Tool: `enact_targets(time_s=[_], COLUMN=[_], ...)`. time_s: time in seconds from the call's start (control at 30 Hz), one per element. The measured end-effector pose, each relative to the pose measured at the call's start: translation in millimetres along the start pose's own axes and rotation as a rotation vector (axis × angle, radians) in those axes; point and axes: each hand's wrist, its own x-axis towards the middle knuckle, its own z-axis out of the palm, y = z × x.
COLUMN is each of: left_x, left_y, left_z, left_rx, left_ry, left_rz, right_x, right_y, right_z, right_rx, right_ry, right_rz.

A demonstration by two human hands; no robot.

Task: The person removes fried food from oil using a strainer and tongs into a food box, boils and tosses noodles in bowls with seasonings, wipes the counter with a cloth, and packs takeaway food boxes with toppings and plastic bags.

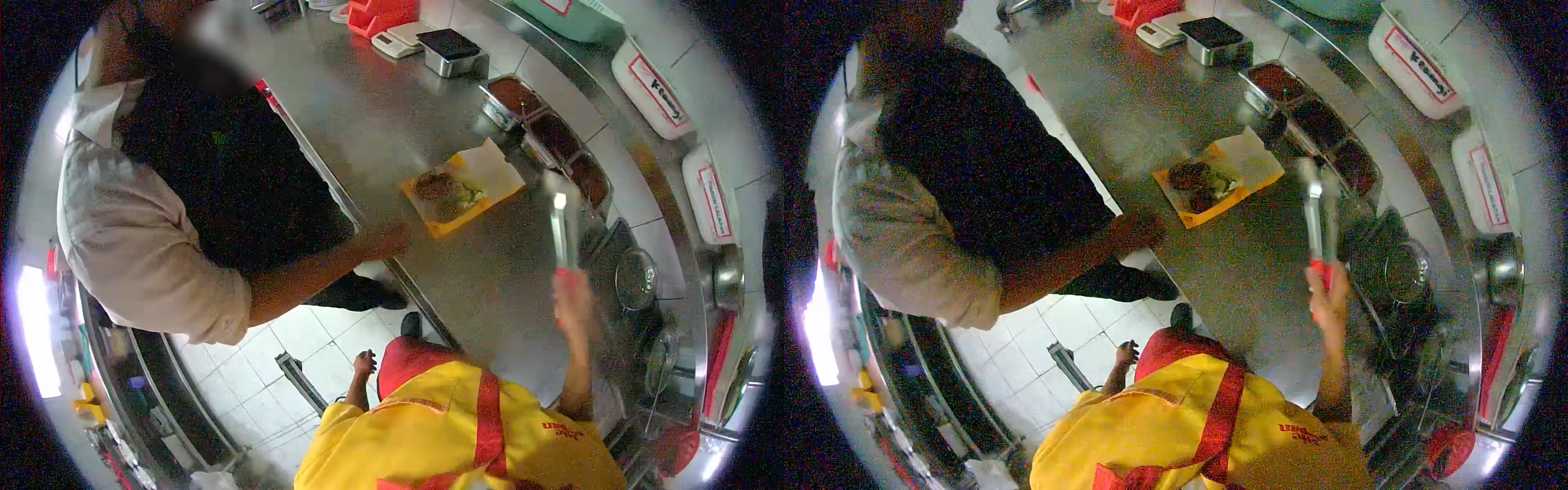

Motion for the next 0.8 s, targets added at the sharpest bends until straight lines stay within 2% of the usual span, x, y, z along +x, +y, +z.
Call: enact_targets(time_s=[0.07, 0.1, 0.17, 0.23, 0.3, 0.33, 0.4, 0.47, 0.5, 0.53, 0.57, 0.6, 0.67, 0.73, 0.8], left_x=[-1, -2, 2, 3, 0, -3, -7, -15, -30, -41, -18, -35, -59, -95, -106], left_y=[11, 19, 29, 40, 54, 57, 59, 53, 52, 49, 19, 11, -6, -19, -44], left_z=[0, 0, -1, -3, -2, -4, -9, -13, -13, -16, -25, -22, -21, -8, 1], left_rx=[-0.037, -0.026, -0.001, 0.027, 0.047, 0.055, 0.038, -0.044, 0.057, 0.159, 0.221, 0.492, 0.488, 0.597, 0.590], left_ry=[-0.022, -0.035, -0.067, -0.068, -0.040, -0.037, -0.046, -0.061, -0.018, 0.029, 0.084, 0.214, 0.149, 0.232, 0.164], left_rz=[0.004, -0.007, 0.019, 0.040, 0.051, 0.060, 0.185, 0.221, 0.291, 0.358, 0.352, 0.581, 0.370, 0.337, 0.404], right_x=[26, 28, 32, 63, 82, 93, 103, 113, 107, 86, 66, 53, 19, -13, -41], right_y=[89, 103, 126, 169, 182, 180, 185, 193, 181, 150, 126, 115, 103, 108, 119], right_z=[-20, -35, -60, -93, -105, -109, -112, -107, -103, -93, -78, -62, -31, 13, 54], right_rx=[0.172, 0.179, 0.094, 0.102, 0.114, -0.094, -0.294, -0.907, -0.893, -0.712, -0.533, -0.515, -0.447, -0.426, -0.236], right_ry=[0.245, 0.250, 0.490, 0.442, 0.390, 0.466, 0.536, 0.955, 0.951, 0.946, 0.933, 0.925, 0.719, 0.519, 0.191], right_rz=[-0.146, -0.145, -0.022, 0.035, 0.088, 0.131, 0.171, -0.408, -0.416, -0.399, -0.378, -0.383, -0.651, -0.693, -0.660])
